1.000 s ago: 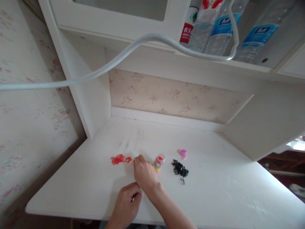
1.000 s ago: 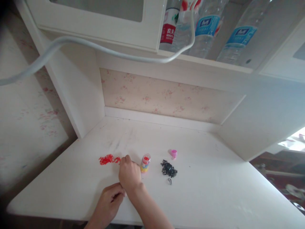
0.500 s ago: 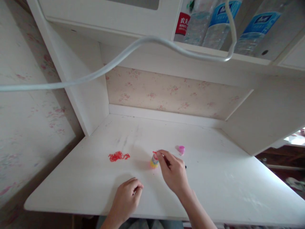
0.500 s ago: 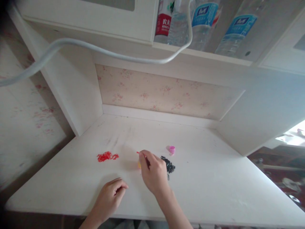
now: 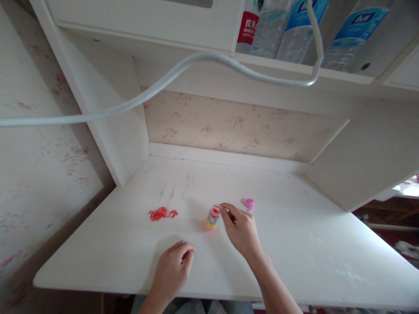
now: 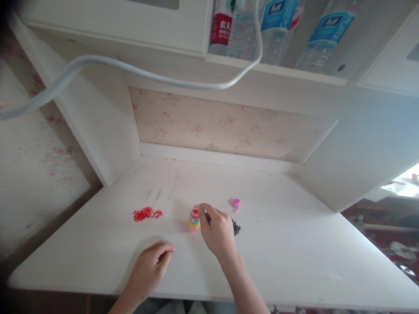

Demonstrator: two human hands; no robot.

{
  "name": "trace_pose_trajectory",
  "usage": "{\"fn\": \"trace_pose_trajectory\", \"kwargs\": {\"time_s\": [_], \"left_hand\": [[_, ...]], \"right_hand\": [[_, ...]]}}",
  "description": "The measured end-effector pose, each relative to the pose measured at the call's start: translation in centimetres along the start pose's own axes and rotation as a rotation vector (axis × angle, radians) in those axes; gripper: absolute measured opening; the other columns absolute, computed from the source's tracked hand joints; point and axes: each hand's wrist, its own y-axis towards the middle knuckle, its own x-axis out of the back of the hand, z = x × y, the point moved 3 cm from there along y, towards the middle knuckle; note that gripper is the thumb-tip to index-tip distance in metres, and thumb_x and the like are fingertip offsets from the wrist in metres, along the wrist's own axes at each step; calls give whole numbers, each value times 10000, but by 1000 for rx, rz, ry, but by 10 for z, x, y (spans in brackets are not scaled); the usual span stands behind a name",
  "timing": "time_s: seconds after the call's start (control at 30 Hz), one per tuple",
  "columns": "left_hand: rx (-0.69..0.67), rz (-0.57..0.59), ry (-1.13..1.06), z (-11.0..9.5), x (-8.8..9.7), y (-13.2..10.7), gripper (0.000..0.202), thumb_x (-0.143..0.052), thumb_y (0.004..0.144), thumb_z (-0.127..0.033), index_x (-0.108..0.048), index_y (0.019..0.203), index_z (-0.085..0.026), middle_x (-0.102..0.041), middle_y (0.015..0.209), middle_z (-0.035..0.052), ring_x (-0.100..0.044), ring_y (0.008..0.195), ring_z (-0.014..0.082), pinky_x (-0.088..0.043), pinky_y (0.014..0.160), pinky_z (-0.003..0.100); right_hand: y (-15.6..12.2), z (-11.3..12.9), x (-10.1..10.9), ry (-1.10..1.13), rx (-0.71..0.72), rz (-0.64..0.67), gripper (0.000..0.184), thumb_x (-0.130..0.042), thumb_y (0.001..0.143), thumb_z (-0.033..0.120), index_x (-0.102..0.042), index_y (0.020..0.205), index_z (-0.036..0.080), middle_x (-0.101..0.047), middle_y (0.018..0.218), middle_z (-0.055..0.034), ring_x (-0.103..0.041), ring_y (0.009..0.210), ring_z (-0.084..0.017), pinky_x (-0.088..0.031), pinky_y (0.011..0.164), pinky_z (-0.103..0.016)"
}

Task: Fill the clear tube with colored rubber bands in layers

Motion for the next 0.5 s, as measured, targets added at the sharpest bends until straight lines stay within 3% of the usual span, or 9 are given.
{"fn": "trace_pose_trajectory", "kwargs": {"time_s": [0.1,0.3,0.5], "left_hand": [[11,-9,9,0,0,0,240,-419,862,-180,-649,805,-217,-671,778,3,-611,719,131,-435,676,218],[26,-19,6,-1,0,1,240,-430,856,-179,-662,811,-218,-687,794,4,-627,728,130,-452,673,219],[23,-70,20,3,4,6,243,-441,862,-212,-682,885,-231,-719,867,15,-656,765,141,-488,683,215]], "right_hand": [[-1,-3,1,21,-8,12,290,-467,932,369,-716,925,219,-641,638,15,-536,533,-95,-358,540,-189],[-7,-15,9,92,-115,-84,311,-492,915,422,-708,882,200,-577,578,32,-477,494,-88,-353,525,-188],[-27,-44,-13,184,-288,-48,404,-444,909,510,-689,894,190,-568,610,14,-462,529,-121,-351,515,-210]]}}
